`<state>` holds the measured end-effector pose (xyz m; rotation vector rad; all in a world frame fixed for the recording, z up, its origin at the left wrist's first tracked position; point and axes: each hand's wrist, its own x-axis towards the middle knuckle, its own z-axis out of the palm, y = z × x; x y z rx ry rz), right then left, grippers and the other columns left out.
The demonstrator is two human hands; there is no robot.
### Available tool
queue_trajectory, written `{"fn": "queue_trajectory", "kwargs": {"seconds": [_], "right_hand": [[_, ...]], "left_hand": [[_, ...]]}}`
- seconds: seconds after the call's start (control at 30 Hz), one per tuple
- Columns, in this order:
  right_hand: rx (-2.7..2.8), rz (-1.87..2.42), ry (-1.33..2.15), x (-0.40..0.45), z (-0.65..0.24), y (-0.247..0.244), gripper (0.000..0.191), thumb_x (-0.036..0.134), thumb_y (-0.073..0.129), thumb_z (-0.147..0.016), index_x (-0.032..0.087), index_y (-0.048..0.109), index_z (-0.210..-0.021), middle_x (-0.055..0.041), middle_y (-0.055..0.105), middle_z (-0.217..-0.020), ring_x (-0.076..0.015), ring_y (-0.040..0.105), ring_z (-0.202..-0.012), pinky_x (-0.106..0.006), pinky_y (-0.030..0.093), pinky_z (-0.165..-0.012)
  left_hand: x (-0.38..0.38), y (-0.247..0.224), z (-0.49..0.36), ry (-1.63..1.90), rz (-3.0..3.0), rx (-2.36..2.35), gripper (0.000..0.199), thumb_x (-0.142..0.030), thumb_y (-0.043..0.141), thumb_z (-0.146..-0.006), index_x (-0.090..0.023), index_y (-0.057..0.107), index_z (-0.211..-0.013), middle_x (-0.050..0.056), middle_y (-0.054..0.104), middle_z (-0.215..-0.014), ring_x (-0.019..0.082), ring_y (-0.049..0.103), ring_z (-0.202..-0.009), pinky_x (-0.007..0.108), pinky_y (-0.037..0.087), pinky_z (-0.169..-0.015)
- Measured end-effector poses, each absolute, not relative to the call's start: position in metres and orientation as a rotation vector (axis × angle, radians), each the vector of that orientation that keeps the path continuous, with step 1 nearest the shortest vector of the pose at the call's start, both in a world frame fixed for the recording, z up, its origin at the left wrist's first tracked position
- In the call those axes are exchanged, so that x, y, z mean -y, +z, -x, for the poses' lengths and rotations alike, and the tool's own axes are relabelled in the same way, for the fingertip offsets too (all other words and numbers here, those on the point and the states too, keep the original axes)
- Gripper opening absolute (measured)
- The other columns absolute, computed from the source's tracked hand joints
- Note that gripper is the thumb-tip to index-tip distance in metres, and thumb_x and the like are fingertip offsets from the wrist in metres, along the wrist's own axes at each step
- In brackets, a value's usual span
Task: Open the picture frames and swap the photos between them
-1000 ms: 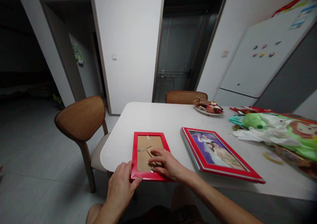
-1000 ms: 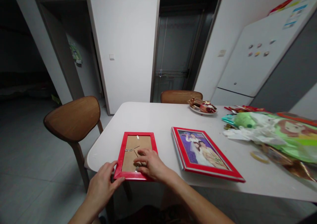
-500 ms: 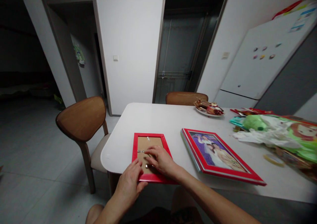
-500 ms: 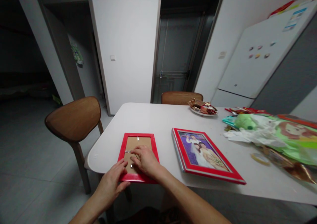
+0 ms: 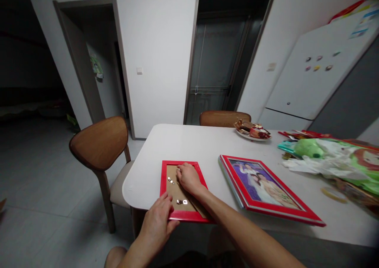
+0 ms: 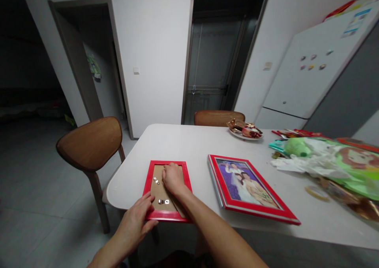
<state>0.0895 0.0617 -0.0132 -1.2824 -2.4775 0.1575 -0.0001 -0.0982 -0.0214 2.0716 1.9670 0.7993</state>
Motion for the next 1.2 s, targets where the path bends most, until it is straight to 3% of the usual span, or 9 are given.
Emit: {"fn": "queue_trajectory", "kwargs": {"seconds": [0.1,0.3,0.5,0.63,0.73,1.03,1.2], "right_hand": [[2.452,1.380,0.153,-0.074,-0.095,-0.015,0.031,0.025,0.034,-0.081,0.015,0.061,-0.093,-0.0125,0.055,-0.092,-0.0211,0.046,-0.089,-0.030,0.032,-0.075],[2.451,1.391,0.201,-0.077,-0.090,-0.015,0.030,0.027,0.037,-0.080,0.026,0.059,-0.101,-0.0088,0.053,-0.095,-0.0213,0.044,-0.091,-0.032,0.032,-0.075],[2.494,1.299,0.251,-0.075,-0.120,-0.004,0.039,0.019,0.043,-0.074,0.022,0.051,-0.111,-0.0064,0.054,-0.101,-0.0174,0.046,-0.092,-0.028,0.033,-0.077],[2.616,1.243,0.283,-0.069,-0.157,-0.002,0.032,0.015,0.053,-0.062,0.020,0.062,-0.092,-0.0052,0.055,-0.100,-0.0183,0.046,-0.090,-0.026,0.034,-0.077],[2.647,1.173,0.232,-0.064,-0.167,-0.004,0.026,0.012,0.049,-0.064,0.018,0.065,-0.084,-0.0060,0.056,-0.094,-0.0173,0.046,-0.088,-0.025,0.033,-0.077],[2.539,1.251,0.119,-0.063,-0.159,-0.008,0.025,0.018,0.039,-0.077,0.016,0.064,-0.081,-0.0098,0.056,-0.083,-0.0183,0.046,-0.083,-0.026,0.033,-0.074],[2.568,1.254,0.149,-0.066,-0.161,-0.008,0.017,0.013,0.048,-0.069,0.016,0.064,-0.073,-0.0077,0.055,-0.080,-0.0165,0.047,-0.079,-0.023,0.034,-0.071]], "left_hand": [[0.098,-0.023,0.001,0.839,-2.075,-1.947,0.031,-0.016,0.061,-0.064,-0.016,0.056,-0.094,0.012,0.051,-0.116,0.023,0.041,-0.113,0.041,0.036,-0.092],[0.097,-0.022,0.001,0.834,-2.062,-1.946,0.030,-0.015,0.061,-0.063,-0.017,0.056,-0.093,0.012,0.051,-0.116,0.024,0.042,-0.113,0.041,0.037,-0.092],[0.097,-0.021,0.003,0.863,-2.047,-1.925,0.029,-0.014,0.061,-0.063,-0.016,0.057,-0.092,0.013,0.051,-0.117,0.024,0.041,-0.113,0.040,0.036,-0.093],[0.095,-0.021,0.003,0.876,-2.026,-1.903,0.033,-0.014,0.061,-0.063,-0.015,0.055,-0.095,0.013,0.051,-0.116,0.023,0.040,-0.114,0.040,0.035,-0.093],[0.095,-0.020,0.002,0.900,-2.007,-1.899,0.037,-0.013,0.061,-0.063,-0.014,0.053,-0.100,0.014,0.052,-0.115,0.022,0.040,-0.114,0.039,0.035,-0.093],[0.094,-0.018,0.003,0.911,-2.001,-1.896,0.037,-0.012,0.062,-0.060,-0.016,0.055,-0.096,0.012,0.055,-0.111,0.023,0.041,-0.113,0.039,0.035,-0.093],[0.093,-0.018,0.002,0.911,-2.014,-1.884,0.032,-0.014,0.062,-0.062,-0.018,0.056,-0.093,0.011,0.054,-0.113,0.023,0.040,-0.114,0.040,0.035,-0.093]]}}
